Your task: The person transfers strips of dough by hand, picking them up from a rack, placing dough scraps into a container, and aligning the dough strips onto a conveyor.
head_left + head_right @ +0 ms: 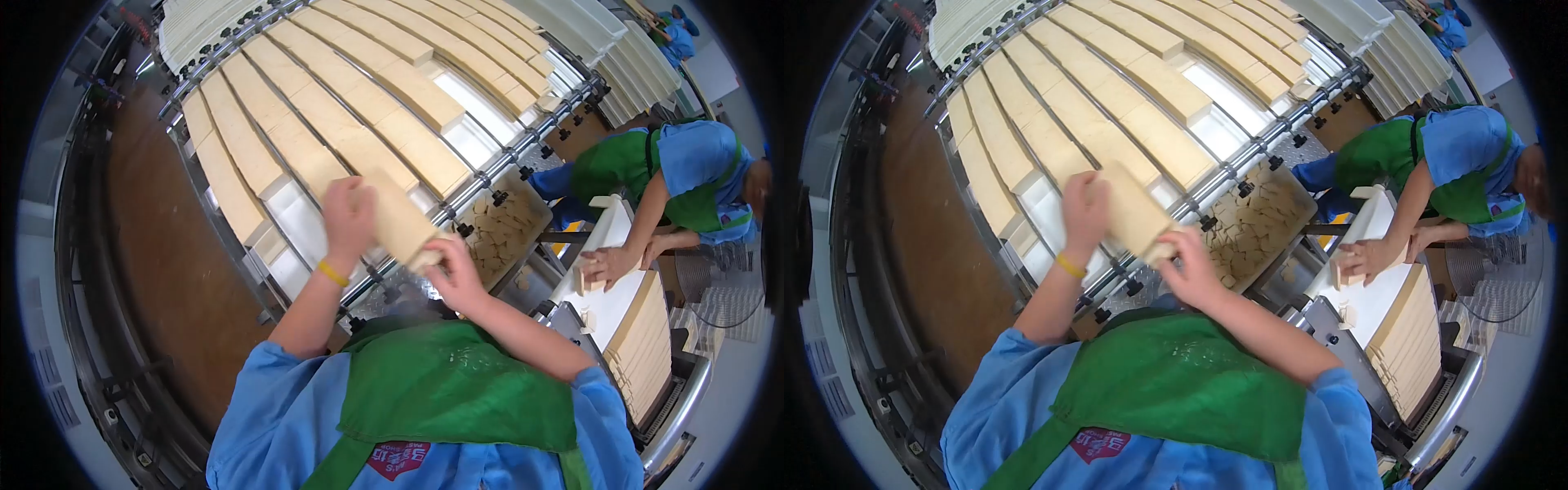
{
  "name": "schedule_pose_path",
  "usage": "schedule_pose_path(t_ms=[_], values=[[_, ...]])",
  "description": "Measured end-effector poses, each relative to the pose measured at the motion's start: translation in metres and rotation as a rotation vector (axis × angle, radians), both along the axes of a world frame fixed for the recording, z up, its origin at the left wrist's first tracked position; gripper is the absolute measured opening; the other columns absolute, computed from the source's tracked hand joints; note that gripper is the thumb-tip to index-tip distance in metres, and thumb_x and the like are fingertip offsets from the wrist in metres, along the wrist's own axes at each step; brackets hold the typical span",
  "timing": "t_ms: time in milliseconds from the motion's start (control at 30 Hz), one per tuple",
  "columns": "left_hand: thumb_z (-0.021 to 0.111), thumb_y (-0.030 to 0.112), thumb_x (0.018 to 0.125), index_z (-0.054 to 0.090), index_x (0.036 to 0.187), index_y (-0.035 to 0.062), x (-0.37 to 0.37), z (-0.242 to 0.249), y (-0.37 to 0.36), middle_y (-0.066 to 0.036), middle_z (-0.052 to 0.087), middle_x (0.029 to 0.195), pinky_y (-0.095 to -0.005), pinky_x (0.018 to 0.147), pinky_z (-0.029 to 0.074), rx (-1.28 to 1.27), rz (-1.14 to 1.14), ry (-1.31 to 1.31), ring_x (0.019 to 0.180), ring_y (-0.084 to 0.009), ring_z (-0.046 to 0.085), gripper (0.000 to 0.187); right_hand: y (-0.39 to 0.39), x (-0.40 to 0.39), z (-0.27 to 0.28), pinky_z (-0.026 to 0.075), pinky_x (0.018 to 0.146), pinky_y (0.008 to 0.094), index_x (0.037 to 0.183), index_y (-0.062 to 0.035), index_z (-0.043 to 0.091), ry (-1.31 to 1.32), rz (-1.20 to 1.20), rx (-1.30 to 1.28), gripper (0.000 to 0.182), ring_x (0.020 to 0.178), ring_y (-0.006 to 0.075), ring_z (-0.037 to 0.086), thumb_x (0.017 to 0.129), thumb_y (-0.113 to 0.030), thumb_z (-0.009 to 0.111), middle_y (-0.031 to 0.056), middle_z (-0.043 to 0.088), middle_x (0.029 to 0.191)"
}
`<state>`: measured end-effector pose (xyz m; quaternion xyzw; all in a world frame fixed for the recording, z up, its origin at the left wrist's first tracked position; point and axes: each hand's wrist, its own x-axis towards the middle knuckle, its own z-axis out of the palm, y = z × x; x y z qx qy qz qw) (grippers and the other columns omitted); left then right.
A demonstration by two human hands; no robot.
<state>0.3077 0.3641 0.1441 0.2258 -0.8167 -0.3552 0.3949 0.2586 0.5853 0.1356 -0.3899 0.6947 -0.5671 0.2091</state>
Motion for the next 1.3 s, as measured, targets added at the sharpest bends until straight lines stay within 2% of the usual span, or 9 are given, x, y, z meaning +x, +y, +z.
schedule_pose_path(t_ms=[33,233,367,467,667,833,1000,1167,1300], values=[[0.062,0.016,0.086,0.060,0.094,-0.0008,0.016,-0.004,-0.020,-0.014,0.059,0.089,-0.0352,0.078,0.045,0.068,0.048,0.049,0.084,-0.0261,0.057,0.018,-0.016,0.003,0.013,0.045,0.094,0.0388,0.122,-0.0057,0.049,0.136,0.127,0.074,0.041,0.107,0.0281,0.050,0.083,-0.008,0.060,0.0160,0.041,0.118],[0.057,0.014,0.090,0.062,0.093,-0.0007,0.092,-0.054,-0.115,-0.010,0.062,0.084,-0.0321,0.068,0.047,0.383,0.129,0.101,0.071,-0.0220,0.058,0.016,-0.104,0.058,-0.009,0.046,0.088,0.0315,0.126,-0.0047,0.049,-0.218,0.400,0.159,0.043,0.098,0.0199,0.054,0.085,-0.012,0.061,0.0118,0.050,0.109],[0.058,0.012,0.086,0.063,0.099,0.0004,0.089,-0.046,-0.133,-0.016,0.063,0.093,-0.0372,0.074,0.049,0.024,0.183,-0.375,0.082,-0.0323,0.061,0.018,-0.137,0.068,-0.030,0.047,0.083,0.0269,0.124,-0.0023,0.051,-0.437,0.341,0.190,0.040,0.091,0.0128,0.055,0.087,-0.013,0.061,0.0064,0.054,0.102],[0.061,0.010,0.081,0.062,0.101,0.0007,0.089,-0.032,-0.123,-0.017,0.062,0.098,-0.0404,0.081,0.048,-0.277,0.265,-0.332,0.091,-0.0347,0.059,0.022,-0.164,0.061,-0.034,0.046,0.083,0.0258,0.125,-0.0009,0.052,-0.410,0.355,0.202,0.040,0.094,0.0117,0.055,0.087,-0.013,0.059,0.0071,0.057,0.107],[0.063,0.011,0.078,0.063,0.097,0.0025,0.096,-0.012,-0.090,-0.016,0.060,0.109,-0.0425,0.091,0.044,-0.298,0.357,-0.400,0.105,-0.0347,0.055,0.020,-0.189,0.041,-0.028,0.045,0.087,0.0268,0.124,-0.0006,0.056,-0.439,0.433,0.156,0.039,0.096,0.0124,0.056,0.088,-0.016,0.057,0.0060,0.059,0.111],[0.064,0.011,0.078,0.064,0.090,0.0025,0.077,-0.012,-0.063,-0.016,0.060,0.108,-0.0417,0.091,0.044,-0.250,0.235,-0.351,0.104,-0.0333,0.055,0.015,-0.108,0.025,0.004,0.047,0.081,0.0268,0.114,-0.0017,0.064,-0.641,0.457,0.246,0.029,0.090,0.0112,0.057,0.092,-0.020,0.056,0.0039,0.065,0.101],[0.063,0.009,0.079,0.064,0.088,0.0025,0.031,-0.005,-0.020,-0.015,0.062,0.105,-0.0391,0.088,0.046,-0.170,0.011,-0.230,0.100,-0.0311,0.057,0.011,0.035,-0.017,-0.018,0.048,0.054,0.0254,0.096,0.0002,0.066,-0.855,0.210,0.115,0.026,0.059,0.0114,0.058,0.095,-0.023,0.054,0.0043,0.065,0.081],[0.063,0.009,0.081,0.063,0.086,0.0034,-0.033,0.008,0.051,-0.014,0.063,0.098,-0.0388,0.083,0.047,-0.128,-0.310,-0.153,0.093,-0.0313,0.060,0.007,0.173,-0.017,-0.053,0.047,0.076,0.0259,0.118,-0.0050,0.058,-0.974,-0.390,0.029,0.026,0.093,0.0130,0.064,0.095,-0.017,0.054,0.0037,0.066,0.101],[0.063,0.006,0.081,0.061,0.089,0.0031,-0.088,-0.004,0.124,-0.013,0.063,0.094,-0.0365,0.082,0.048,-0.172,-0.601,-0.134,0.091,-0.0301,0.060,0.009,0.254,0.014,-0.065,0.048,0.074,0.0258,0.110,-0.0034,0.060,-0.873,-0.771,-0.159,0.020,0.081,0.0135,0.062,0.095,-0.015,0.055,0.0071,0.067,0.096]])
